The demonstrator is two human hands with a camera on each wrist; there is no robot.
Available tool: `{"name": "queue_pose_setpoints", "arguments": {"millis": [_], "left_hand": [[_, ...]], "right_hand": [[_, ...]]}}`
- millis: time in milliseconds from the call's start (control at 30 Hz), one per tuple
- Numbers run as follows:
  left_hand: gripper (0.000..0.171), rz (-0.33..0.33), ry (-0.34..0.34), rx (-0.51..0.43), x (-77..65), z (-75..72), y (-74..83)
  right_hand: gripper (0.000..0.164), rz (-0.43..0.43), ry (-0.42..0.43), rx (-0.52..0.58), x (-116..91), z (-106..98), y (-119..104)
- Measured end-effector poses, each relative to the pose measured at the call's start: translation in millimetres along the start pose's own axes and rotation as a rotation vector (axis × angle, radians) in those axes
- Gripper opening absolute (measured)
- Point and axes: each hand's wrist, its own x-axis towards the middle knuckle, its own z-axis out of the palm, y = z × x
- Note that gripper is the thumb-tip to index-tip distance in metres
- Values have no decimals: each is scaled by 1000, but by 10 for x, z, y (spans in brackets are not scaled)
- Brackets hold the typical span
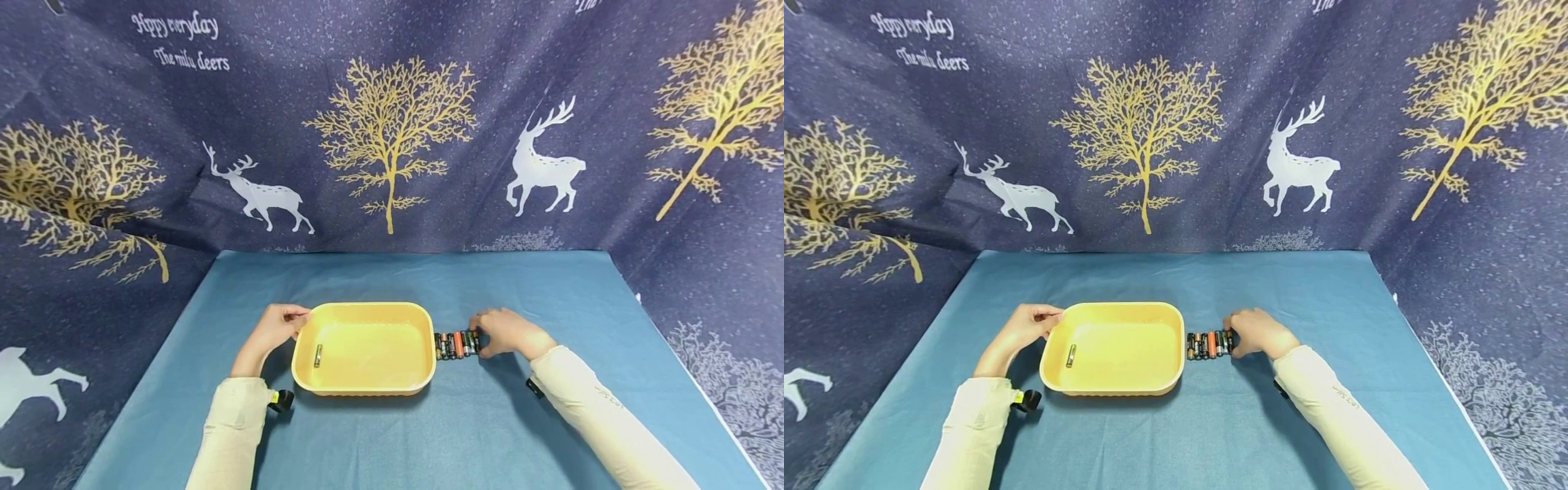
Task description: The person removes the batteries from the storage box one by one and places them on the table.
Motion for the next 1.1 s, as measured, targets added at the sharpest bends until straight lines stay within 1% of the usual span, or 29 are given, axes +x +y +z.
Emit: {"name": "queue_pose_setpoints", "arguments": {"millis": [133, 300, 367, 467, 600, 700, 767, 967, 1100], "left_hand": [[26, -1, 3, 2, 0, -5, 3], [26, -4, 3, 1, 5, -12, -3], [26, -4, 1, 0, 7, -14, -5], [26, -9, 3, -4, 7, -14, -7], [26, -13, 3, -7, 8, -5, -4], [25, -6, 10, 1, 16, 1, -3], [25, 4, 14, 5, 19, 3, -3], [24, 15, 18, 0, 19, 0, -16], [24, 16, 14, -10, 11, -2, -25]], "right_hand": [[55, -2, 10, 9, 17, -119, -19], [51, -36, 79, -33, 104, -379, -145], [50, -52, 101, -51, 156, -491, -235], [48, -82, 112, -52, 244, -642, -405], [44, -129, 74, -45, 394, -786, -665], [42, -158, 31, -54, 527, -855, -844], [41, -178, 18, -57, 617, -878, -944], [39, -268, 62, -106, 870, -876, -1181], [39, -298, 59, -138, 1013, -870, -1336]]}}
